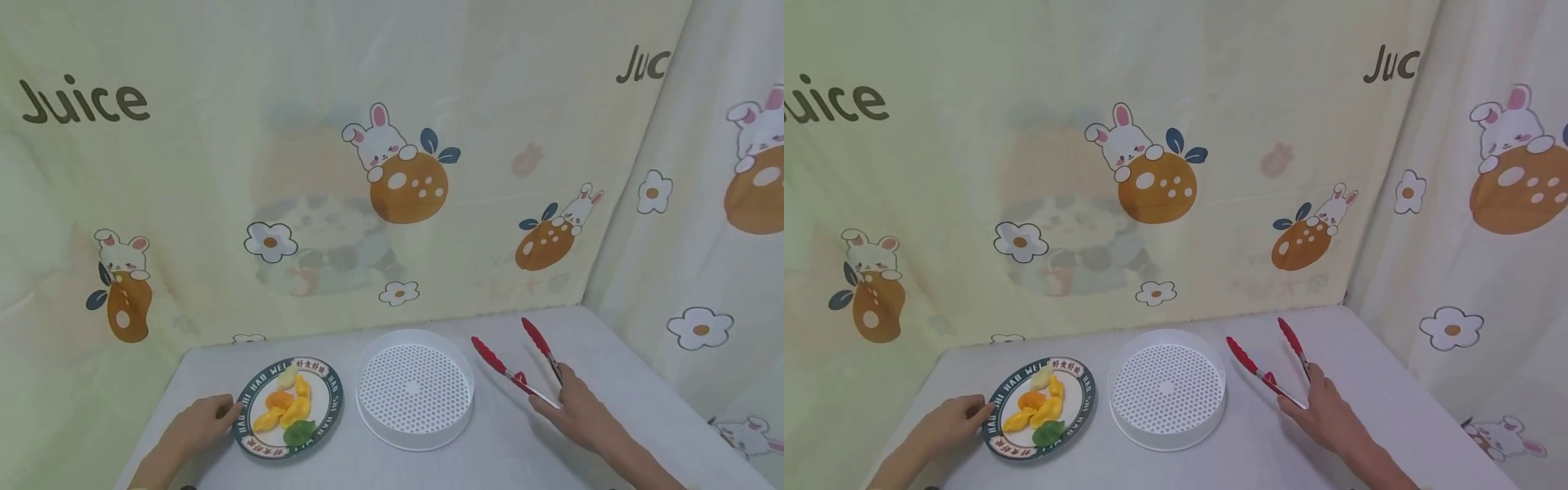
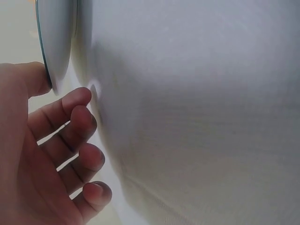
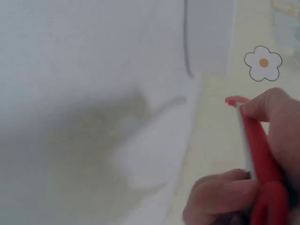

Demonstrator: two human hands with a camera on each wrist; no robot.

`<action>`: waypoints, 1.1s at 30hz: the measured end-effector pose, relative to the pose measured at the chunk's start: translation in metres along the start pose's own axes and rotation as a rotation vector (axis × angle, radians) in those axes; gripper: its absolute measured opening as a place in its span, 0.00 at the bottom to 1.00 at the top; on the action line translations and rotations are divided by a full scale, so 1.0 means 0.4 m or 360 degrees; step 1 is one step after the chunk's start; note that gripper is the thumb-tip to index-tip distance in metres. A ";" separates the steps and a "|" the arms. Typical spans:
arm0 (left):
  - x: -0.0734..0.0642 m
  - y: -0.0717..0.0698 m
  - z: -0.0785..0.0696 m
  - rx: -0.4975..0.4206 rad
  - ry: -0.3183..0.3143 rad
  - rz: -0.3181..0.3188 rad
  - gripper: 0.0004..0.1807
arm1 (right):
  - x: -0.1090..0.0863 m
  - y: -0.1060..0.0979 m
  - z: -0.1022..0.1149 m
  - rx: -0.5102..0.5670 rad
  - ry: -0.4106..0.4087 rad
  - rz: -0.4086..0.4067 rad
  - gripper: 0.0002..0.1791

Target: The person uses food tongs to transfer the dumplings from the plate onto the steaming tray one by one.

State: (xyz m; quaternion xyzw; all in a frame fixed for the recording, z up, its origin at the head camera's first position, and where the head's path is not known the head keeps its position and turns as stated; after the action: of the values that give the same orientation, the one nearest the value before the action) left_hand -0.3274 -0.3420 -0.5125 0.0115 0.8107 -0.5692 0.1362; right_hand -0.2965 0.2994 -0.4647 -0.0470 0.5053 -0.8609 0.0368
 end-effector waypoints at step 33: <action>-0.008 -0.004 -0.012 -0.0051 0.0022 0.0025 0.19 | 0.003 -0.028 0.126 0.0034 0.0043 0.0045 0.54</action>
State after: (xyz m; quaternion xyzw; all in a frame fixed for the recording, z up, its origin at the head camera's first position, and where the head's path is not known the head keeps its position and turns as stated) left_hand -0.3255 -0.3379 -0.5087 0.0194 0.8206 -0.5549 0.1353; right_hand -0.2919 0.2608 -0.4305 -0.0277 0.4971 -0.8662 0.0426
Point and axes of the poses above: each hand's wrist, its own x-axis towards the middle knuckle, its own y-axis out of the palm, z = x × y, the point moved 6 cm from there along x, towards the middle knuckle, and after that the axes turned 7 degrees about -y, right-handed, at the moved point
